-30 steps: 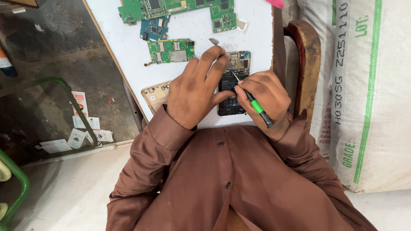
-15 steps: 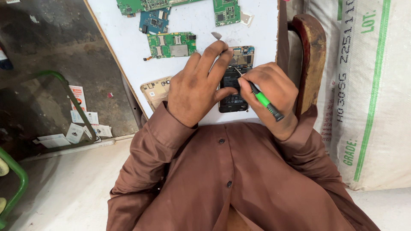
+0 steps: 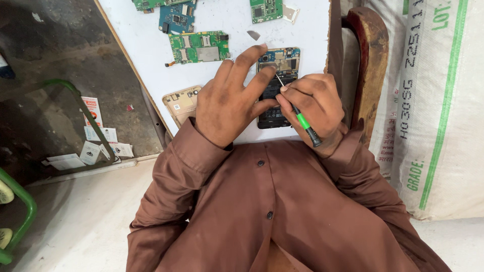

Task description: The person uses a green-handled screwdriver to unscrew and pry at components inside a disassembled smartphone. They work on the battery area and internal connectors while other circuit boards lie on the table.

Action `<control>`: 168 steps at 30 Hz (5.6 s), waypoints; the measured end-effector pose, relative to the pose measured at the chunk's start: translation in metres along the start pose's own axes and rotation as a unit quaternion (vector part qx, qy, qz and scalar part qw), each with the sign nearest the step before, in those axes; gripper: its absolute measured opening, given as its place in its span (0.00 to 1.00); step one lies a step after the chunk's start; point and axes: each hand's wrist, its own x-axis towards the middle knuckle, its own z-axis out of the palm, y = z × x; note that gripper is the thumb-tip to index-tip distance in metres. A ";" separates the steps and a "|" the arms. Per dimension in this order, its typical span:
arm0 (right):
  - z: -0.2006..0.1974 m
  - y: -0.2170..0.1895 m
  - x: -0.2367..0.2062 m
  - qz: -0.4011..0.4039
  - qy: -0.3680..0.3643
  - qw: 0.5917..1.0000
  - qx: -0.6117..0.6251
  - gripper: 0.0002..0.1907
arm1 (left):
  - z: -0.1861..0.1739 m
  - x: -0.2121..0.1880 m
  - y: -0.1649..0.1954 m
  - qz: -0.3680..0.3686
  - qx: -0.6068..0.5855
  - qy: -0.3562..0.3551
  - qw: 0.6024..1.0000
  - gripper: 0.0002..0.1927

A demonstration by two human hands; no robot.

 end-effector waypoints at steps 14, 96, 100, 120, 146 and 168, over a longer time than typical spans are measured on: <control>-0.002 0.003 -0.005 0.051 0.002 0.998 0.044 0.14 | 0.012 -0.015 -0.003 0.053 0.076 0.003 0.996 0.23; -0.004 0.006 0.003 0.025 0.015 0.999 0.045 0.13 | 0.012 -0.007 0.004 0.028 0.059 0.009 0.998 0.23; -0.004 0.000 0.005 0.045 0.019 0.998 0.037 0.12 | 0.011 -0.007 0.005 0.030 0.058 0.006 0.998 0.24; -0.003 0.005 0.006 0.144 0.013 0.983 0.115 0.07 | 0.007 -0.006 0.000 0.027 0.047 -0.006 0.999 0.24; 0.006 0.018 0.007 0.166 0.038 0.977 0.127 0.10 | 0.008 -0.008 -0.002 -0.008 0.008 -0.011 1.000 0.33; -0.002 0.005 0.002 0.095 0.004 0.992 0.084 0.06 | 0.004 -0.005 -0.002 0.040 0.057 -0.028 0.997 0.27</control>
